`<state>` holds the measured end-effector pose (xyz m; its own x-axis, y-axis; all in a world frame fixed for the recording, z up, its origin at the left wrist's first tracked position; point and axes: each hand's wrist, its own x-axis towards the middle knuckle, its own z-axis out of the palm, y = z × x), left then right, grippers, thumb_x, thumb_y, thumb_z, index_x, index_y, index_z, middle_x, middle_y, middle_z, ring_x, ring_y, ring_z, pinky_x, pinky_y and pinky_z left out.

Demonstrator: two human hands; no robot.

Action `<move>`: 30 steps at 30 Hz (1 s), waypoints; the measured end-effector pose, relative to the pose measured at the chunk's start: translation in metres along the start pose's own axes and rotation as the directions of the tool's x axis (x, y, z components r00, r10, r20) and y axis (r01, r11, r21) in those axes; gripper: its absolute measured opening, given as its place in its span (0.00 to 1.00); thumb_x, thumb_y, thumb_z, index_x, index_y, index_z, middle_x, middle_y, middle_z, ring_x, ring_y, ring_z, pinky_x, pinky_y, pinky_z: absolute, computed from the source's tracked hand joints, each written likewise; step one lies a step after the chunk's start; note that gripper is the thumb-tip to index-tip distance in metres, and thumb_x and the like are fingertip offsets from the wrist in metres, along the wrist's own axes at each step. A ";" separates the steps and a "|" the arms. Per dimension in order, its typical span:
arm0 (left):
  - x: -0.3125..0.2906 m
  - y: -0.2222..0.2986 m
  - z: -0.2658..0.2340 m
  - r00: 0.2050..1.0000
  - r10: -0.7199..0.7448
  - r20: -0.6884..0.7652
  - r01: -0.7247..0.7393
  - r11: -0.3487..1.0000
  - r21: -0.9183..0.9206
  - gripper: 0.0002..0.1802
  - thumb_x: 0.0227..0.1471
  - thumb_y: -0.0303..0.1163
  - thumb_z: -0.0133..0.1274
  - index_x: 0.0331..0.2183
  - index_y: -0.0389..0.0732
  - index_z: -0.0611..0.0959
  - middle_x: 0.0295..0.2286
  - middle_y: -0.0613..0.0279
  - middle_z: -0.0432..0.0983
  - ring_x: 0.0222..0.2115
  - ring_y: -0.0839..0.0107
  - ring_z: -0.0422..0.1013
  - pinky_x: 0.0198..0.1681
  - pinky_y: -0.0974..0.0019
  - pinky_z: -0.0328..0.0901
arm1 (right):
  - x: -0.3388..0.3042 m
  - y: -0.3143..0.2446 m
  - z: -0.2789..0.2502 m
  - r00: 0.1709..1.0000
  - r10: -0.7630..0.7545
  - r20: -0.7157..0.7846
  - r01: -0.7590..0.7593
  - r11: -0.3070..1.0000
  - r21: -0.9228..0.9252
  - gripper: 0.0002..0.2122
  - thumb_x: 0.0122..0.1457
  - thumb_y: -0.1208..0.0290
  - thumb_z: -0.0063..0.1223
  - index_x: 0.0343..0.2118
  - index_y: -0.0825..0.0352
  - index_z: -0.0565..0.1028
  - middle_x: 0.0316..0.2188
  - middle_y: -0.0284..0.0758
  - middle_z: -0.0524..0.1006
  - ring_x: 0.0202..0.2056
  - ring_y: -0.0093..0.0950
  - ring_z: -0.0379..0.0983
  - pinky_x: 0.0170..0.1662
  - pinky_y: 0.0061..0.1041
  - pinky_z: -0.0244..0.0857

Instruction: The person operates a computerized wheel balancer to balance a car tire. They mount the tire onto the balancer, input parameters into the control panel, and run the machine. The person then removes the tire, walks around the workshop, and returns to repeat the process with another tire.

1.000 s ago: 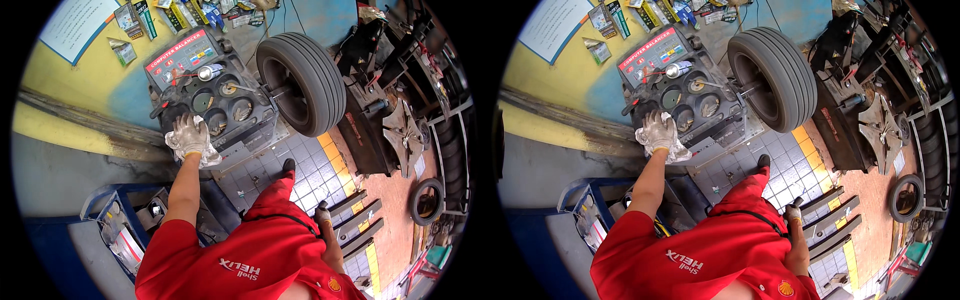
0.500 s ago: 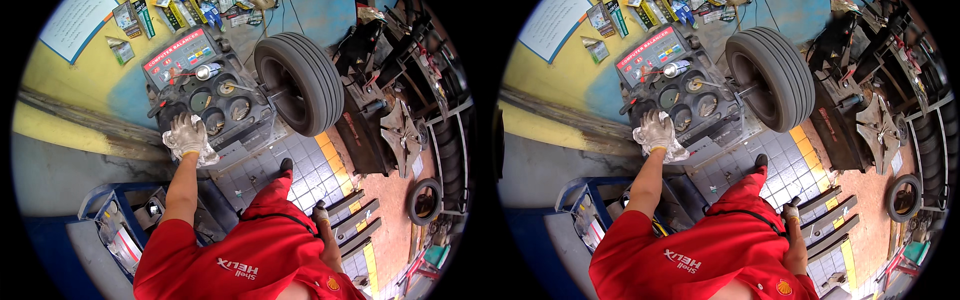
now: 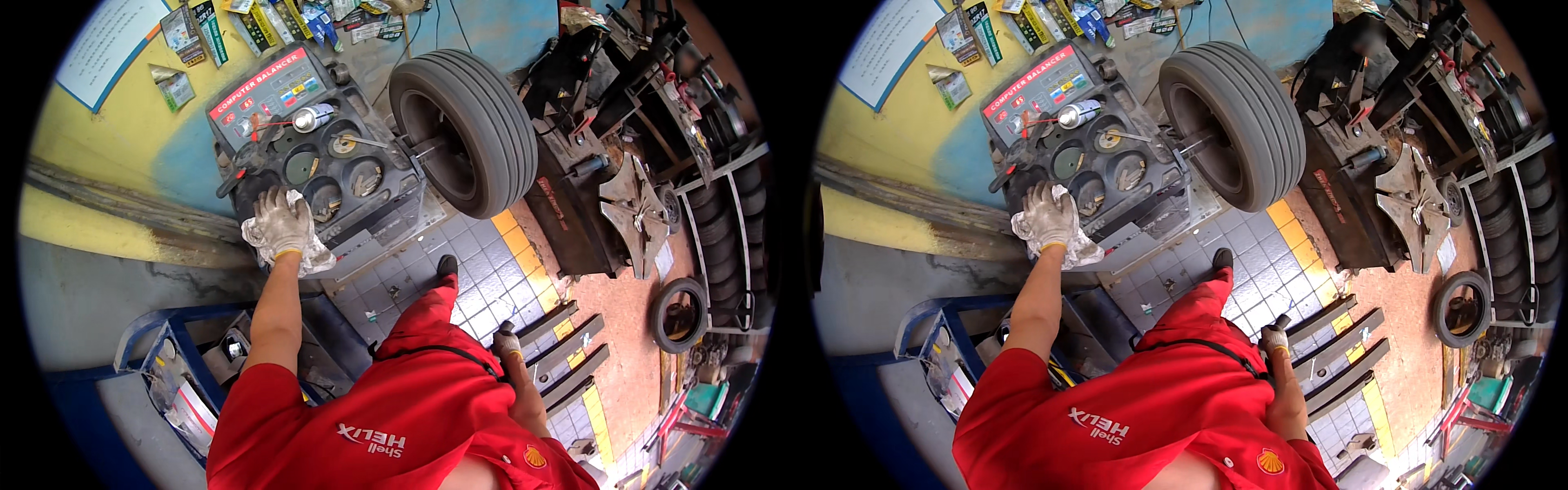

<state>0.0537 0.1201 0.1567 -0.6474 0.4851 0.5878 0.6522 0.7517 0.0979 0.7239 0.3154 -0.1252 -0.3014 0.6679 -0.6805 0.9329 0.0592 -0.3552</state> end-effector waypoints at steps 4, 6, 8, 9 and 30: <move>-0.001 0.000 -0.005 1.000 0.014 -0.020 -0.014 1.000 0.015 0.25 0.51 0.43 0.59 0.48 0.38 0.84 0.51 0.51 0.79 0.57 0.46 0.69 0.65 0.43 0.58 | -0.004 -0.014 -0.011 0.975 -0.200 0.102 0.223 0.906 -0.359 0.14 0.54 0.62 0.63 0.40 0.63 0.83 0.44 0.49 0.84 0.47 0.48 0.82 0.52 0.42 0.77; 0.000 0.001 -0.007 0.999 0.026 -0.032 -0.025 1.000 0.017 0.25 0.50 0.42 0.59 0.47 0.38 0.84 0.50 0.51 0.79 0.55 0.47 0.70 0.64 0.44 0.59 | -0.009 -0.021 -0.013 0.995 -0.020 0.095 0.024 0.999 -0.048 0.13 0.54 0.63 0.63 0.41 0.63 0.83 0.47 0.48 0.83 0.49 0.48 0.81 0.53 0.43 0.76; 0.001 0.002 -0.008 0.999 0.030 -0.031 -0.030 1.000 0.009 0.24 0.49 0.41 0.60 0.46 0.38 0.84 0.49 0.51 0.79 0.54 0.48 0.70 0.63 0.45 0.60 | -0.013 -0.025 -0.017 0.987 -0.135 0.083 0.150 0.963 -0.224 0.12 0.55 0.64 0.62 0.40 0.63 0.83 0.45 0.48 0.83 0.48 0.48 0.82 0.52 0.42 0.76; 0.001 0.001 -0.009 0.999 0.035 -0.036 -0.034 0.999 0.017 0.24 0.49 0.41 0.60 0.46 0.38 0.84 0.49 0.51 0.79 0.54 0.48 0.71 0.63 0.45 0.60 | -0.014 -0.027 -0.018 0.978 -0.192 0.085 0.209 0.927 -0.310 0.12 0.55 0.65 0.62 0.40 0.62 0.83 0.45 0.48 0.83 0.48 0.48 0.82 0.52 0.42 0.76; -0.001 -0.001 -0.003 0.999 0.035 -0.021 -0.034 0.999 0.023 0.23 0.51 0.41 0.58 0.47 0.38 0.84 0.50 0.49 0.78 0.55 0.42 0.71 0.63 0.38 0.61 | -0.024 -0.038 -0.024 0.968 -0.206 0.144 0.251 0.837 -0.487 0.12 0.62 0.64 0.53 0.41 0.64 0.84 0.47 0.41 0.85 0.50 0.41 0.82 0.55 0.34 0.76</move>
<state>0.0543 0.1174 0.1586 -0.6159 0.5017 0.6074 0.6648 0.7447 0.0590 0.7007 0.3153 -0.0802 -0.5127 0.5272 -0.6776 0.8008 0.5783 -0.1560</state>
